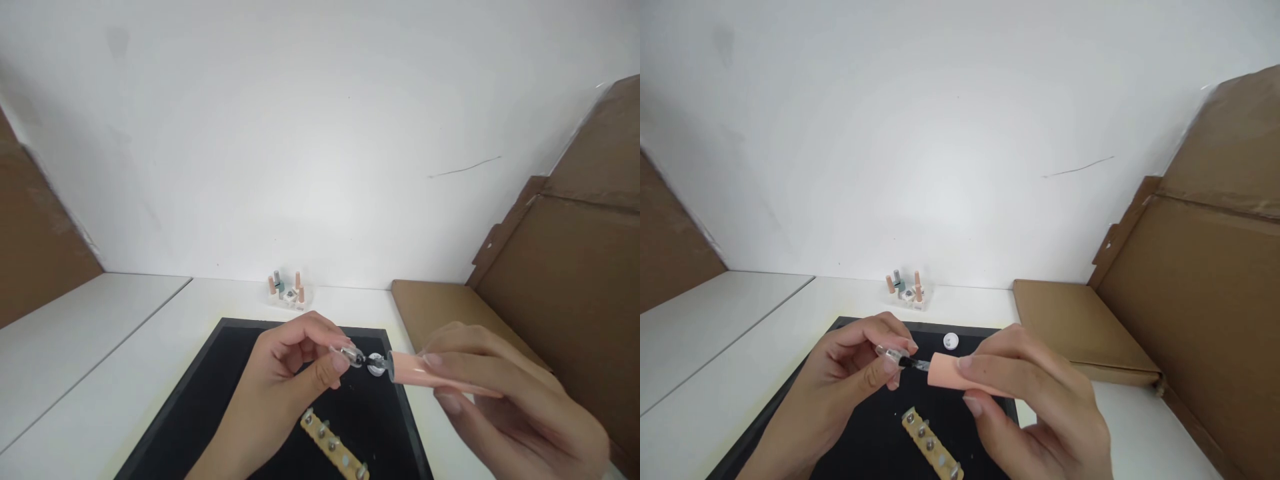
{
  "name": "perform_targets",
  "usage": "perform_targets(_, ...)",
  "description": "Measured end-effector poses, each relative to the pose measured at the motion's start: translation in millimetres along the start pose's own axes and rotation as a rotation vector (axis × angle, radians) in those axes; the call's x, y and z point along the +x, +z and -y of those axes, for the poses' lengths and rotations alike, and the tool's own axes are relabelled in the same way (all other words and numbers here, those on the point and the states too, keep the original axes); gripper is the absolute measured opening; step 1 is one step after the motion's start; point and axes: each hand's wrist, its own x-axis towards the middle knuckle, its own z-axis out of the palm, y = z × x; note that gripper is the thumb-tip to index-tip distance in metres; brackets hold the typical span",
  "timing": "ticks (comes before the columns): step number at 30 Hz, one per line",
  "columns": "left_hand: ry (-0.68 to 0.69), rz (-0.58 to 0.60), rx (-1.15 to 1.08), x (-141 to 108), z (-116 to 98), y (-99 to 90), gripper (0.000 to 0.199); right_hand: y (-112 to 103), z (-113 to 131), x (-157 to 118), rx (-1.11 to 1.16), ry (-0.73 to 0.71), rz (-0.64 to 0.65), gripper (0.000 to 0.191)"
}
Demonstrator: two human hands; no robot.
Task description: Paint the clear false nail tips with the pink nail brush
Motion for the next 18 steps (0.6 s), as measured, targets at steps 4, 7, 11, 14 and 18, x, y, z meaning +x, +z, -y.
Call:
perform_targets(4,0.013,0.005,-0.015,0.4,1.4,0.7,0.005,-1.1,-1.4,-0.7,0.008,-0.015,0.004,0.032)
perform_targets(7,0.017,-0.001,-0.015,0.2,2.2,-0.4,0.005,2.1,-0.1,-0.2,0.002,-0.025,-0.066,0.030)
perform_targets(11,0.031,0.000,-0.017,1.0,3.0,-1.1,0.004,9.7,2.6,1.5,-0.023,-0.036,-0.179,0.028)
perform_targets(14,0.042,0.000,-0.005,1.8,3.9,-0.1,0.003,12.4,4.0,4.5,-0.021,-0.089,-0.180,0.029)
perform_targets(18,0.041,0.005,0.023,1.5,5.4,0.2,0.003,9.6,5.4,7.9,-0.056,-0.106,-0.144,0.035)
